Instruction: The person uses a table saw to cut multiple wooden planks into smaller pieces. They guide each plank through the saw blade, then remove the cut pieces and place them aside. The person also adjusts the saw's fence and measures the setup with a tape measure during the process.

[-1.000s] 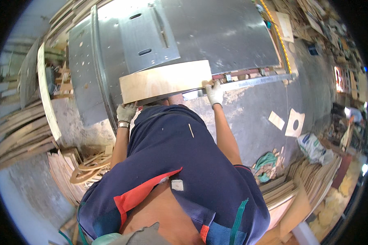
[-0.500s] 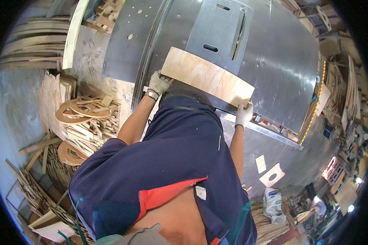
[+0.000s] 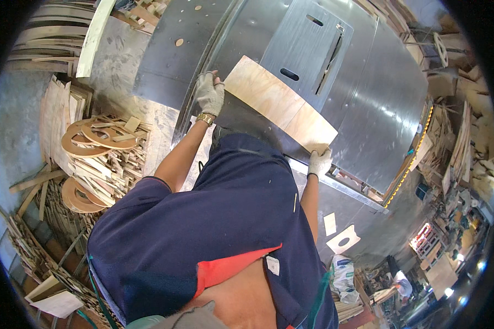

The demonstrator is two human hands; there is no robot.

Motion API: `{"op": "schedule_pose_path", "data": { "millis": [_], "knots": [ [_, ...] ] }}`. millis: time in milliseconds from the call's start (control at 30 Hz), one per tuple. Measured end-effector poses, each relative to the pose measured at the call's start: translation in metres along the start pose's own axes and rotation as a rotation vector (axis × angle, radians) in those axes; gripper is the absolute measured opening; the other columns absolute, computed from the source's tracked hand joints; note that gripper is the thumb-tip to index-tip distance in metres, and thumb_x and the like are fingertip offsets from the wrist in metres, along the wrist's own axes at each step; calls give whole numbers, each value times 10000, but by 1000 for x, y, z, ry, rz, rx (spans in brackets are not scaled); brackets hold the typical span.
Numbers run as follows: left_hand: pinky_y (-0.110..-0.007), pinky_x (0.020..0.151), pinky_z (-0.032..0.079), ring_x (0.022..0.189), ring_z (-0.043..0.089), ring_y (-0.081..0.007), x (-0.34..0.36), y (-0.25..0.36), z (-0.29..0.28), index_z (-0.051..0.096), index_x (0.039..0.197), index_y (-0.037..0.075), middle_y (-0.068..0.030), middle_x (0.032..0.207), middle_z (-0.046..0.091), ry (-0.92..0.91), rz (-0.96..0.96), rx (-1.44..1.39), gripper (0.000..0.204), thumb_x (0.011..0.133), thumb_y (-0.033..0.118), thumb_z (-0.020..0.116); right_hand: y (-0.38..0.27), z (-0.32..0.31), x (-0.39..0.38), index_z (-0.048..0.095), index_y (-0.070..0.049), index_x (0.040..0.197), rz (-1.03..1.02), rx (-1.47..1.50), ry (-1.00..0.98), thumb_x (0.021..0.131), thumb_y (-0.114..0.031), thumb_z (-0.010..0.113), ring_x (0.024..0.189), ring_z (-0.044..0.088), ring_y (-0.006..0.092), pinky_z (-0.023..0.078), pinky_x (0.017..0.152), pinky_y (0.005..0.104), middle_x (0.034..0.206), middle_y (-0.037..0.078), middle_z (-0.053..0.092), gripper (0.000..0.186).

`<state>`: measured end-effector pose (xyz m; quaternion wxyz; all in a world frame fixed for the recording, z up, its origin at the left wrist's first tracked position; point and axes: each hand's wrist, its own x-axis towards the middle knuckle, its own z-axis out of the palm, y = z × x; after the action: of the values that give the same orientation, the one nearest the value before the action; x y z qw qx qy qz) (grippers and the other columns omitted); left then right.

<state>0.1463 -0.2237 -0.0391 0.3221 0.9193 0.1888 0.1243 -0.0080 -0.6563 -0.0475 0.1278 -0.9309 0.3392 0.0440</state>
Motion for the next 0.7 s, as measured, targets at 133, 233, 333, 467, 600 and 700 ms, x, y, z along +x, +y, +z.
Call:
{"op": "schedule_pose_path", "data": {
  "millis": [133, 233, 333, 467, 600, 700],
  "knots": [
    [-493, 1107, 413, 1328, 549, -358, 23, -13, 18, 653, 1295, 93, -149, 1419, 609, -111, 338, 6, 388, 947, 264, 625, -1, -1, -3, 651, -25, 1162, -6, -10, 3, 768, -237, 744, 898, 683, 391, 536, 827, 491, 956, 214, 695, 457],
    [-509, 1180, 350, 1427, 473, -369, 33, -28, 33, 543, 1458, 79, -162, 1482, 568, -269, 422, 11, 527, 978, 283, 615, 1, -4, -4, 651, -31, 1146, -7, 101, -8, 783, -222, 771, 811, 670, 316, 533, 767, 442, 889, 151, 686, 428],
    [-519, 1202, 320, 1441, 458, -370, 20, -42, 34, 477, 1517, 69, -168, 1490, 560, -307, 435, -25, 592, 982, 281, 617, 2, -6, -7, 652, -35, 1119, 20, 145, 13, 803, -242, 795, 754, 648, 261, 527, 728, 410, 839, 111, 668, 404],
    [-501, 1242, 260, 1501, 384, -324, -50, -61, 1, 453, 1535, 74, -137, 1591, 459, -238, 391, 85, 609, 993, 311, 598, 1, -4, -15, 655, -29, 1090, 80, 162, 45, 820, -284, 805, 715, 641, 254, 527, 699, 413, 797, 105, 662, 400],
    [-500, 1236, 265, 1505, 377, -317, -121, -81, -51, 473, 1526, 91, -135, 1604, 442, -358, 445, 269, 593, 979, 271, 613, 0, -7, -10, 664, -9, 1033, 55, 163, 64, 823, -295, 808, 691, 639, 258, 523, 670, 420, 769, 110, 658, 384],
    [-505, 1213, 302, 1464, 426, -333, -134, -87, -74, 521, 1482, 82, -140, 1574, 476, -429, 432, 216, 551, 965, 233, 637, -6, -7, 6, 673, 13, 1017, -24, 256, 69, 855, -234, 780, 686, 590, 215, 507, 683, 377, 778, 94, 647, 314]
  ]
}}
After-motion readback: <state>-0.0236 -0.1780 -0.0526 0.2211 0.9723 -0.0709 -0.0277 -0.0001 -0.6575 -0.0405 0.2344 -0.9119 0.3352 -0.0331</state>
